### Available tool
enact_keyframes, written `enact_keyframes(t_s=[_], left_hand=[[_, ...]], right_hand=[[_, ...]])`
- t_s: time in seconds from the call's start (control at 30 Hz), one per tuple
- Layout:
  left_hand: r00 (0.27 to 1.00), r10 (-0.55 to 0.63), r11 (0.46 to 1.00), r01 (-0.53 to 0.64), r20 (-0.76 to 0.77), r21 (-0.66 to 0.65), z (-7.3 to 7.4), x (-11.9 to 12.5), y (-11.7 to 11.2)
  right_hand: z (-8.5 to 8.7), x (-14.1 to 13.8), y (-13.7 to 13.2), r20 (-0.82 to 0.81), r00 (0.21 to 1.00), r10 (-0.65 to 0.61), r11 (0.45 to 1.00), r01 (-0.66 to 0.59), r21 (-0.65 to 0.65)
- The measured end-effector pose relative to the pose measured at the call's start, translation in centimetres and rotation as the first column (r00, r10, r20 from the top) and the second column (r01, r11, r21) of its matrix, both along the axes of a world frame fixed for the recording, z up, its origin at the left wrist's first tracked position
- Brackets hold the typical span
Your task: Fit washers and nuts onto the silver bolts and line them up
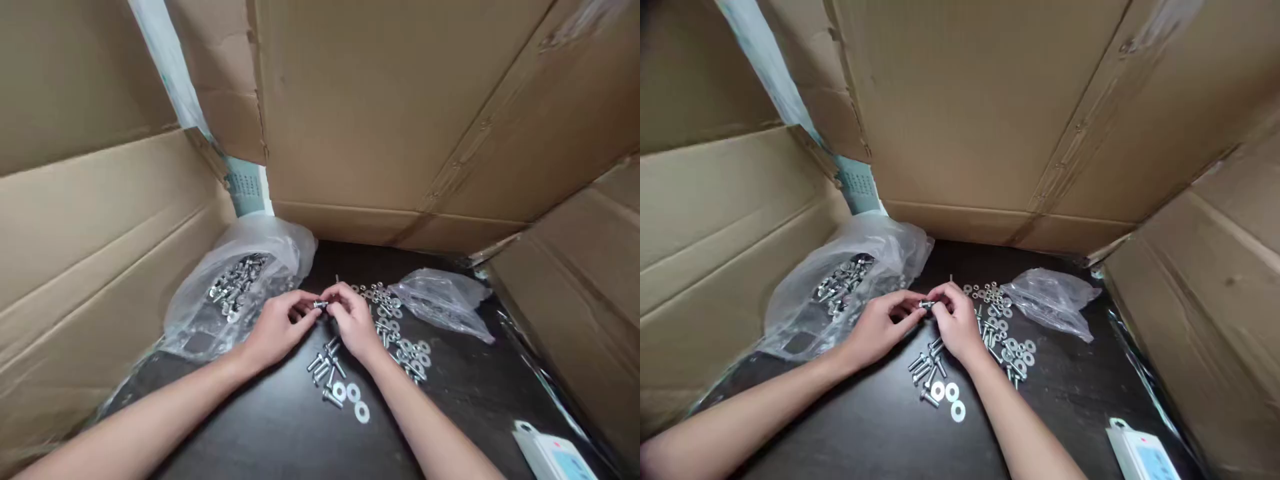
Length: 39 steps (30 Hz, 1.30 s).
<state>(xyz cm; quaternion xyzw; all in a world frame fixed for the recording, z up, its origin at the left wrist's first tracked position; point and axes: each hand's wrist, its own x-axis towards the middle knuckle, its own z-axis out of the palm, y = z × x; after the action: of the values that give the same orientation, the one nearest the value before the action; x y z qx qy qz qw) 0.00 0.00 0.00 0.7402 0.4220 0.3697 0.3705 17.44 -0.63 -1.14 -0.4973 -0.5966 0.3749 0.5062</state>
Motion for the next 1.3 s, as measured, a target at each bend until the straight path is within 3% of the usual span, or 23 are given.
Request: enact_keyframes(t_s=[0.17, 0.57, 0.8, 1.3], left_hand=[[1.000, 0.028, 1.000, -0.028, 0.003, 0.011, 0.07, 0.00, -0.19], [0.999, 0.032, 0.999, -0.033, 0.011, 0.016, -0.06, -0.06, -0.16], [1.000, 0.023, 1.000, -0.023, 0.008, 0.019, 0.00, -0.08, -0.09], [0.999, 0.041, 0.999, -0.041, 0.012, -0.022, 0.07, 0.02, -0.10]], right_hand=[[0.26, 0.08, -0.27, 0.064, 0.998, 0.011, 0.997, -0.016, 0.076], [0.25, -0.03, -0.42, 0.026, 0.999, -0.022, 0.995, 0.019, 0.096], [0.04, -0.33, -0.11, 0.085, 0.994, -0.067, 0.996, 0.062, 0.065], [0.18, -0.06, -0.27, -0.005, 1.000, -0.001, 0.999, 0.002, 0.053]])
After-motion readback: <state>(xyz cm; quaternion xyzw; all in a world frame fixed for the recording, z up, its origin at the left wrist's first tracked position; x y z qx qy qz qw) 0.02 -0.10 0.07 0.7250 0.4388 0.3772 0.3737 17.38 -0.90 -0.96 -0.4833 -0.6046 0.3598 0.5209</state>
